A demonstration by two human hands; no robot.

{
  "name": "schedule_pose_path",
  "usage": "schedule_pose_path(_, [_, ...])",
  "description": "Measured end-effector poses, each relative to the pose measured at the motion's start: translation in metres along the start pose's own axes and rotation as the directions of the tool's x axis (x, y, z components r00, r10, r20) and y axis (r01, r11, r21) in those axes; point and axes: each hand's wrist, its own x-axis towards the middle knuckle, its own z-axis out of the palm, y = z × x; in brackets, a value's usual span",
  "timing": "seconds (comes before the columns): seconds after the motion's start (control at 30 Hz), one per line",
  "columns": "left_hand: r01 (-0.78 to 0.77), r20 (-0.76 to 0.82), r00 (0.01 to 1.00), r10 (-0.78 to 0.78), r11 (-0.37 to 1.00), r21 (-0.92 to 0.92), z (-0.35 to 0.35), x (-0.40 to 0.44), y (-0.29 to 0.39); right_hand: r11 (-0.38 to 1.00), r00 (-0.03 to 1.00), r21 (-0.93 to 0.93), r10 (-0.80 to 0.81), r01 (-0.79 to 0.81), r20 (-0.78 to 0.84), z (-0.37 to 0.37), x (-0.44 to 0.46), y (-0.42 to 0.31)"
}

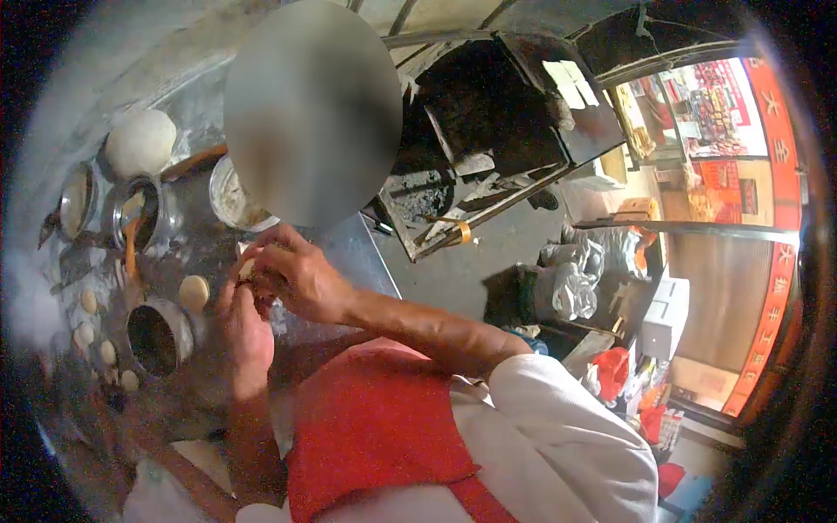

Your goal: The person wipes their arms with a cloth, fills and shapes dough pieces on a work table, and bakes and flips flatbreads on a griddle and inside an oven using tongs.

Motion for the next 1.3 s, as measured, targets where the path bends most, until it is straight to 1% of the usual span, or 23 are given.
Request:
schedule_pose_path(0.07, [0.084,-0.019,0.996,-0.084,0.996,0.021,0.000,-0.005,0.000,0.997,1.000,-0.070,-0.018,0.018,0.010,0.004,-0.007,-0.002])
schedule_pose_path(0.1, [0.048,0.043,0.998,-0.051,0.997,0.066,-0.001,-0.009,-0.001,0.998,0.999,-0.053,-0.027,0.029,0.030,0.002,-0.011,0.000])
schedule_pose_path(0.17, [-0.012,0.148,0.989,-0.002,0.996,0.092,0.008,-0.016,0.007,0.972,0.979,-0.211,-0.066,0.108,0.195,-0.012,-0.013,-0.003])
schedule_pose_path(0.2, [-0.039,0.204,0.979,0.023,0.997,0.071,0.009,-0.020,0.010,0.982,0.987,-0.155,-0.088,0.108,0.134,-0.016,-0.016,-0.016])
schedule_pose_path(0.23, [-0.108,0.152,0.983,0.101,0.993,0.039,0.017,-0.026,0.017,0.989,0.993,-0.100,-0.100,0.107,0.069,-0.019,-0.017,-0.027])
schedule_pose_path(0.3, [-0.196,0.095,0.976,0.197,0.980,-0.019,0.028,-0.045,0.019,0.960,0.971,0.194,0.221,-0.200,-0.092,-0.008,-0.029,-0.019])
schedule_pose_path(0.33, [-0.217,0.095,0.971,0.221,0.975,-0.053,0.029,-0.050,0.015,0.858,0.912,0.413,0.388,-0.305,-0.133,-0.007,-0.023,-0.047])
schedule_pose_path(0.37, [-0.290,0.177,0.943,0.283,0.957,0.016,0.030,-0.055,0.015,0.868,0.920,0.350,0.390,-0.352,-0.043,-0.008,-0.029,-0.043])
schedule_pose_path(0.4, [-0.333,0.115,0.941,0.318,0.929,0.160,0.023,-0.059,0.004,0.877,0.916,0.276,0.399,-0.393,0.039,-0.009,-0.037,-0.035])
schedule_pose_path(0.43, [-0.320,0.086,0.946,0.314,0.945,0.071,0.021,-0.060,-0.003,0.881,0.920,0.275,0.390,-0.386,0.043,-0.008,-0.041,-0.031])
schedule_pose_path(0.5, [-0.311,0.053,0.948,0.312,0.950,-0.028,0.014,-0.063,-0.013,0.972,0.975,0.112,0.198,-0.208,0.096,-0.007,-0.048,-0.028])
schedule_pose_path(0.53, [-0.314,0.084,0.946,0.312,0.950,0.004,0.008,-0.063,-0.013,0.973,0.976,0.109,0.192,-0.203,0.107,-0.010,-0.048,-0.031])
schedule_pose_path(0.6, [-0.328,0.103,0.941,0.323,0.944,0.038,-0.003,-0.070,-0.011,0.996,0.934,0.005,0.084,-0.091,0.347,-0.018,-0.044,-0.041])
schedule_pose_path(0.67, [-0.293,0.163,0.951,0.263,0.935,0.201,-0.007,-0.074,-0.004,0.997,0.925,-0.049,0.067,-0.052,0.375,-0.025,-0.041,-0.049])
schedule_pose_path(0.73, [-0.266,0.182,0.954,0.237,0.952,0.154,0.000,-0.086,0.005,0.994,0.916,-0.107,0.055,-0.013,0.397,-0.026,-0.037,-0.054])
schedule_pose_path(0.8, [-0.234,0.213,0.955,0.207,0.966,0.113,0.002,-0.093,0.003,0.974,0.910,0.032,0.196,-0.223,0.364,-0.026,-0.035,-0.059])
schedule_pose_path(0.87, [-0.382,0.262,0.906,0.332,0.908,0.172,-0.001,-0.092,-0.004,0.964,0.896,0.014,0.243,-0.267,0.371,-0.027,-0.034,-0.058])
schedule_pose_path(0.93, [-0.354,0.271,0.913,0.304,0.921,0.161,-0.005,-0.094,0.002,0.949,0.878,0.002,0.292,-0.316,0.379,-0.032,-0.035,-0.061])
schedule_pose_path(1.0, [-0.293,0.235,0.935,0.265,0.952,0.090,-0.002,-0.099,0.013,0.987,0.947,-0.077,0.156,-0.140,0.281,-0.046,-0.035,-0.067])
schedule_pose_path(1.07, [-0.340,0.270,0.914,0.304,0.935,0.097,0.012,-0.105,0.023,0.993,0.926,-0.087,0.109,-0.083,0.362,-0.049,-0.038,-0.079])
schedule_pose_path(1.13, [-0.523,0.418,0.804,0.424,0.838,0.157,0.021,-0.108,0.025,0.876,0.817,-0.366,-0.054,0.315,0.574,-0.046,-0.044,-0.080])
schedule_pose_path(1.2, [-0.506,0.408,0.818,0.406,0.845,0.174,0.028,-0.106,0.021,0.930,0.835,-0.249,-0.098,0.271,0.542,-0.043,-0.042,-0.084])
schedule_pose_path(1.3, [-0.457,0.393,0.843,0.366,0.874,0.167,0.024,-0.098,0.015,0.792,0.771,-0.342,-0.237,0.506,0.591,-0.043,-0.040,-0.078])
